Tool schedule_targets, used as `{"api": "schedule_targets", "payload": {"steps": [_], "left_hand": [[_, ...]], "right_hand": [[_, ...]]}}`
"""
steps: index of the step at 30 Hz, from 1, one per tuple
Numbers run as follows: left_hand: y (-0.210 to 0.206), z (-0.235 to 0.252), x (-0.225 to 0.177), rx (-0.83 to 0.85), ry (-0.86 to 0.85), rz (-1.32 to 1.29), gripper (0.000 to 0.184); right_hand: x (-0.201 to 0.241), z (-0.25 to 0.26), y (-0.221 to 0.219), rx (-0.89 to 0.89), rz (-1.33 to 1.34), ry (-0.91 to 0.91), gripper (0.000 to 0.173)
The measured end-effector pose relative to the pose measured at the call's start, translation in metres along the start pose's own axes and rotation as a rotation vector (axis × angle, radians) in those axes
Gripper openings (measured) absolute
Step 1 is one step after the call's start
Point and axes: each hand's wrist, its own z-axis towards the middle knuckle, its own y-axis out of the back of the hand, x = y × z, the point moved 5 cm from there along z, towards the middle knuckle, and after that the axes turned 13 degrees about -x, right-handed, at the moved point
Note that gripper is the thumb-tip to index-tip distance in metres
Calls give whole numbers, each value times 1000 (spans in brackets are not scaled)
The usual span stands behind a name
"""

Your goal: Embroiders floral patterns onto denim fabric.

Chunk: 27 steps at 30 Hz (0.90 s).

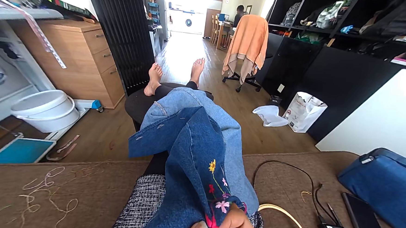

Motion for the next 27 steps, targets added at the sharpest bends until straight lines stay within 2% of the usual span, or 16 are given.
{"api": "schedule_targets", "payload": {"steps": [16, 22, 27], "left_hand": [[-1, 1, 0, 40, 1, 30, 16], [2, 5, -3, -7, -12, -17, 16], [2, 5, -7, -31, -68, 27, 15]], "right_hand": [[3, 3, -2, -45, 185, -73, 17], [5, 9, -4, 80, 25, -88, 14], [9, 9, 1, 121, -174, 47, 6]]}}
